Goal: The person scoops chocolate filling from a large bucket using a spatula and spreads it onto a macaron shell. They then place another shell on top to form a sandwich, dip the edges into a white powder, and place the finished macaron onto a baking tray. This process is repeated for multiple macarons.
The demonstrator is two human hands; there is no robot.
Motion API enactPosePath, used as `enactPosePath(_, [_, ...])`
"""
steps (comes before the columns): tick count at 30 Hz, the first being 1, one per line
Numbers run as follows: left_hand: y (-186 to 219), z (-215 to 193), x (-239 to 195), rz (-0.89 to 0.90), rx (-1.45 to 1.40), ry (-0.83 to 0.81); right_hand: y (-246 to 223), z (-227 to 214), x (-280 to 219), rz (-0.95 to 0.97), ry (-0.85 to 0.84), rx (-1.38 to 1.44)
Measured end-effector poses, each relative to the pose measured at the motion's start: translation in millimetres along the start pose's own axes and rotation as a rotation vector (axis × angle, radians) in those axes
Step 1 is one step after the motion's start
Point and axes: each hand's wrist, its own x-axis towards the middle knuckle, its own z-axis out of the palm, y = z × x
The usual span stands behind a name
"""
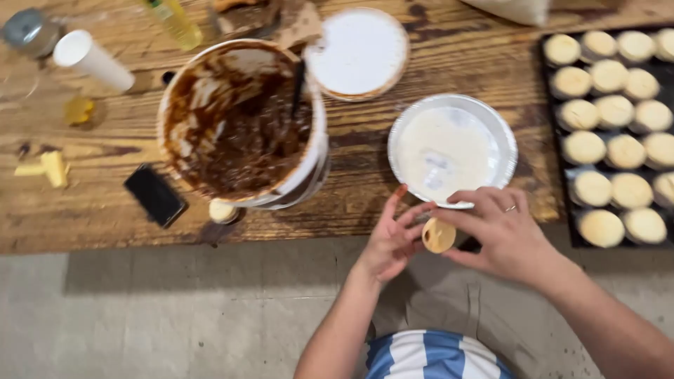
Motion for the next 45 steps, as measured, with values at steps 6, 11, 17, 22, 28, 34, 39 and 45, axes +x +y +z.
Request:
enactPosePath(6, [29.7,-32.4,-18.9,0.011,-0.080,-0.032,-21.9,25.3,51.8,-0.189,-0.084,0.015])
enactPosePath(11, [40.1,-57.0,-5.4,0.098,-0.159,-0.070,-29.3,-15.7,114.7,-0.183,-0.345,0.030])
enactPosePath(17, [64.3,-62.8,25.6,0.083,-0.131,-0.090,-62.4,-106.3,252.5,-0.322,-0.146,-0.198])
enactPosePath(22, [73.7,-68.7,49.4,0.042,-0.020,-0.122,-87.0,-78.5,353.2,-0.572,-0.128,-0.682])
enactPosePath(28, [75.2,-70.1,57.0,0.081,0.037,-0.060,-133.0,-60.4,396.6,-0.527,-0.730,-0.980])
enactPosePath(34, [76.4,-70.3,57.8,0.080,0.022,-0.023,-163.6,-94.5,402.2,-0.398,-1.017,-0.937])
enactPosePath(39, [79.2,-64.6,54.7,0.071,0.074,-0.003,-168.6,-147.9,394.9,-0.300,-0.987,-0.979])
enactPosePath(45, [75.5,-71.6,58.9,0.103,0.023,-0.027,-144.1,-162.9,367.9,-0.354,-0.841,-1.020])
